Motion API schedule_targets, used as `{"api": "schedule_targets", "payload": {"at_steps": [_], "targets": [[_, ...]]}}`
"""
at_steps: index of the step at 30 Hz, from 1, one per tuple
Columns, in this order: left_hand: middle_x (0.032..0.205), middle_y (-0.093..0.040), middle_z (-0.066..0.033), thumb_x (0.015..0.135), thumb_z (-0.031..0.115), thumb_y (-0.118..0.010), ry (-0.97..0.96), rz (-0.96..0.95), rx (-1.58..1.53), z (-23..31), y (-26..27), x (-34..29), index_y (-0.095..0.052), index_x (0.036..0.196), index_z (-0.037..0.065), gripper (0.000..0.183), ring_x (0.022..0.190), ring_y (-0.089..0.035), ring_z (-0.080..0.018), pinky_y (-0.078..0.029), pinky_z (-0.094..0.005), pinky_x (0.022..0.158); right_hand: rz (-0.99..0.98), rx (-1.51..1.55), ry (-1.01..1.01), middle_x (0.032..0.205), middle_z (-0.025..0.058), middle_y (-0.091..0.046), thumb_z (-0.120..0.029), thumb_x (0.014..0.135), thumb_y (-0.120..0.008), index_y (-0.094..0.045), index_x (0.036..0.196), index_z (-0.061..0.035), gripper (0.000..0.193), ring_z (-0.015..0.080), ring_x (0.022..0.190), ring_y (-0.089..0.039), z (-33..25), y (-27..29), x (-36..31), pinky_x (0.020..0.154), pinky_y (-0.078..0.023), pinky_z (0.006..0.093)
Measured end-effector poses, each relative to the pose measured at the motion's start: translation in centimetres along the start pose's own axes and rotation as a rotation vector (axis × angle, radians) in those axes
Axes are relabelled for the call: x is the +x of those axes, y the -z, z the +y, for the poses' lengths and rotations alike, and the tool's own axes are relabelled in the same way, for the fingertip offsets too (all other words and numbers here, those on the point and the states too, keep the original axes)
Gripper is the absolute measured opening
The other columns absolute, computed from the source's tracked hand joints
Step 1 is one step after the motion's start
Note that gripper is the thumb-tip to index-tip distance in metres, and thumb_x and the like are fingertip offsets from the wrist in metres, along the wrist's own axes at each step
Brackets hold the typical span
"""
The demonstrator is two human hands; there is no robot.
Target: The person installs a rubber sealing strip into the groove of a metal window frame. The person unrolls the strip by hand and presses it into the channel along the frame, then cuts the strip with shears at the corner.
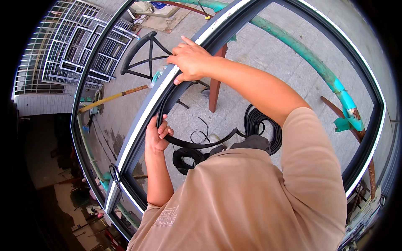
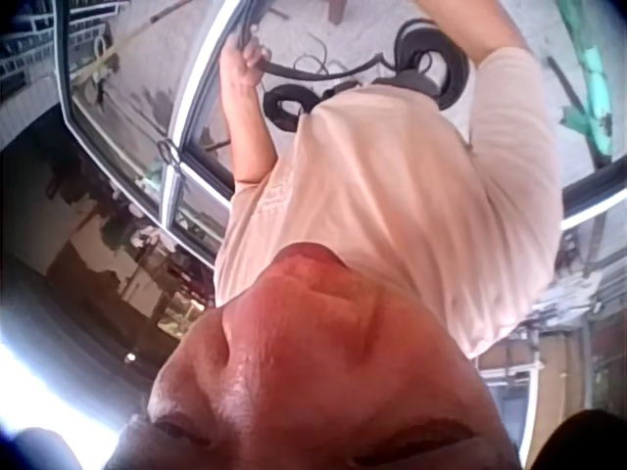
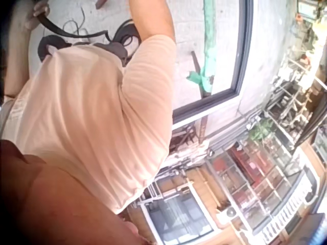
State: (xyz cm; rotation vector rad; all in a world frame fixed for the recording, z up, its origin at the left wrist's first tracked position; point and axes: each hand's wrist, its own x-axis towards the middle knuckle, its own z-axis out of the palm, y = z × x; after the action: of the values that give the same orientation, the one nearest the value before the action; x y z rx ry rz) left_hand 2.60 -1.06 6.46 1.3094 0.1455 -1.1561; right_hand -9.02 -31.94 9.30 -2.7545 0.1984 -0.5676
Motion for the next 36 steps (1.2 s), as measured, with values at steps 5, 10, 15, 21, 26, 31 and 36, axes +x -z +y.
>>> {"api": "schedule_targets", "payload": {"at_steps": [5,10,15,21,26,31,36], "targets": [[0.051,-0.036,0.0080,0.112,0.041,-0.061,0.019,0.044,0.009,0.2,-0.6,-0.4,-0.069,0.104,0.006,0.036,0.041,-0.027,-0.0079,-0.045,-0.0294,0.059,0.041,0.046,-0.003,0.125,0.0105,-0.073,-0.052,0.074,-0.096,-0.076,0.135,-0.0134,0.074,0.0327,0.137,-0.061,-1.9,-0.9,0.1,0.138,-0.019,0.0564],[0.052,-0.036,0.0077,0.111,0.040,-0.062,0.039,0.019,-0.033,0.2,0.1,-0.1,-0.069,0.104,0.007,0.034,0.041,-0.026,-0.0080,-0.044,-0.0288,0.059,0.029,0.019,-0.054,0.125,0.0104,-0.073,-0.050,0.075,-0.097,-0.077,0.134,-0.0143,0.073,0.0316,0.137,-0.061,-2.7,-1.0,0.4,0.138,-0.021,0.0553],[0.051,-0.037,0.0096,0.112,0.042,-0.061,0.036,0.023,-0.020,0.3,-0.1,0.1,-0.072,0.105,0.012,0.033,0.040,-0.026,-0.0076,-0.045,-0.0267,0.062,0.031,0.000,-0.038,0.126,0.0104,-0.072,-0.050,0.073,-0.097,-0.077,0.132,-0.0139,0.072,0.0318,0.138,-0.060,-4.2,-2.1,0.4,0.138,-0.021,0.0561],[0.051,-0.038,0.0087,0.112,0.040,-0.060,0.056,0.032,-0.062,0.2,0.2,0.0,-0.072,0.104,0.012,0.031,0.039,-0.027,-0.0085,-0.045,-0.0272,0.061,0.028,0.072,-0.092,0.126,0.0121,-0.072,-0.046,0.071,-0.100,-0.078,0.131,-0.0133,0.072,0.0334,0.138,-0.059,-5.9,-2.0,0.5,0.138,-0.020,0.0556],[0.050,-0.037,0.0085,0.114,0.037,-0.056,0.037,0.042,-0.037,0.3,-0.2,0.0,-0.070,0.103,0.013,0.029,0.039,-0.027,-0.0085,-0.045,-0.0269,0.060,0.039,0.024,-0.005,0.125,0.0122,-0.072,-0.050,0.066,-0.100,-0.078,0.129,-0.0117,0.077,0.0337,0.136,-0.060,-7.5,-3.5,0.8,0.137,-0.022,0.0557],[0.050,-0.036,0.0085,0.115,0.036,-0.053,0.038,0.027,-0.069,0.4,-0.2,0.3,-0.070,0.102,0.014,0.030,0.039,-0.027,-0.0084,-0.046,-0.0268,0.061,0.112,0.054,-0.010,0.117,0.0039,-0.074,-0.053,0.060,-0.101,-0.082,0.118,-0.0162,0.071,0.0273,0.129,-0.064,-7.9,-4.4,0.9,0.134,-0.025,0.0532],[0.050,-0.038,0.0083,0.114,0.036,-0.054,0.040,0.004,-0.093,0.2,0.4,0.3,-0.071,0.102,0.014,0.030,0.039,-0.029,-0.0083,-0.048,-0.0273,0.061,-0.022,0.106,-0.058,0.119,0.0035,-0.074,-0.046,0.059,-0.103,-0.082,0.125,-0.0187,0.074,0.0278,0.130,-0.064,-8.2,-3.3,1.4,0.131,-0.029,0.0516]]}}
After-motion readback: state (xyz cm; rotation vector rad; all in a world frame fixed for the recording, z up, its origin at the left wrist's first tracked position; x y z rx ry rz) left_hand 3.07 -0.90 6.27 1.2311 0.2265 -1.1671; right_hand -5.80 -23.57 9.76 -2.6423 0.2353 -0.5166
